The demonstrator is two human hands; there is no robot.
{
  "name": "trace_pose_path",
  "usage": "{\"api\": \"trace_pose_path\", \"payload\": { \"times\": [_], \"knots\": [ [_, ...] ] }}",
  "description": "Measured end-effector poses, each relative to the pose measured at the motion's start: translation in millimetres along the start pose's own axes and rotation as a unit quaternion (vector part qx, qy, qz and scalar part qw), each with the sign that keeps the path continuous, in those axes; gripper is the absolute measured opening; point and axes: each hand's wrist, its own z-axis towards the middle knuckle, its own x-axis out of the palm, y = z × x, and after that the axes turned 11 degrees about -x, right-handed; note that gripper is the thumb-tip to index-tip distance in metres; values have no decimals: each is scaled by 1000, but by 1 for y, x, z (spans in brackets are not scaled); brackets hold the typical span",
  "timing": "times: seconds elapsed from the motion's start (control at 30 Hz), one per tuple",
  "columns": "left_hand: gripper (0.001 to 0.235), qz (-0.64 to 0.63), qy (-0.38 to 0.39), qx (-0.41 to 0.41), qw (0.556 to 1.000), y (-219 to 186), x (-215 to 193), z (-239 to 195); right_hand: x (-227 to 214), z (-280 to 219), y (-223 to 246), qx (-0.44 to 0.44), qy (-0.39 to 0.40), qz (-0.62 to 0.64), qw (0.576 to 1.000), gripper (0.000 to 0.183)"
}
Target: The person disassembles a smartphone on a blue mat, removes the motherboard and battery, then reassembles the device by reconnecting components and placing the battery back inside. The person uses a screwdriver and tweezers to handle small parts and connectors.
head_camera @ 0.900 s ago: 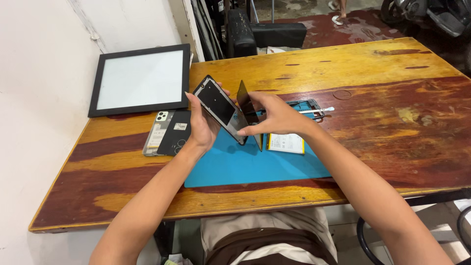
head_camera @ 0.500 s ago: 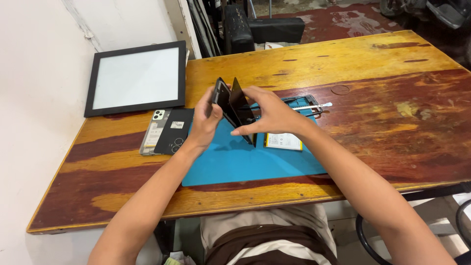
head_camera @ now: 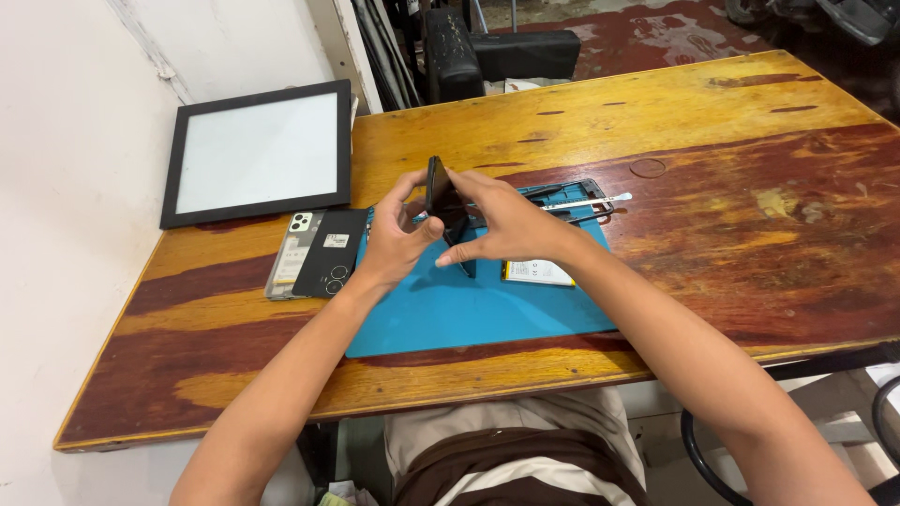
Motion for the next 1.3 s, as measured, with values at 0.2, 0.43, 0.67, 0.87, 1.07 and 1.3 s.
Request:
{"api": "trace_pose_path", "payload": {
  "times": [0.2, 0.43, 0.67, 0.87, 1.07, 1.3],
  "knots": [
    [95, 11, -11, 21, 1000, 2, 1, 1, 5, -4, -8, -37, -9, 53, 998, 106],
    [75, 34, -123, -17, 992, 9, -2, 11, 13, -1, -20, 16, -57, 35, 998, 36],
    [55, 38, -109, -112, 987, -4, 2, 9, 11, 0, -29, 224, -165, 252, 927, 41],
    [63, 73, -89, -219, 969, -3, 7, 9, 13, -1, -35, 266, -133, 199, 934, 43],
    [61, 84, -55, -205, 974, 18, 5, 8, 8, -3, -35, 338, -78, 108, 932, 48],
    [55, 356, -94, -165, 915, 33, -6, 10, 6, -3, -27, 301, 9, -69, 951, 54]
  ]
}}
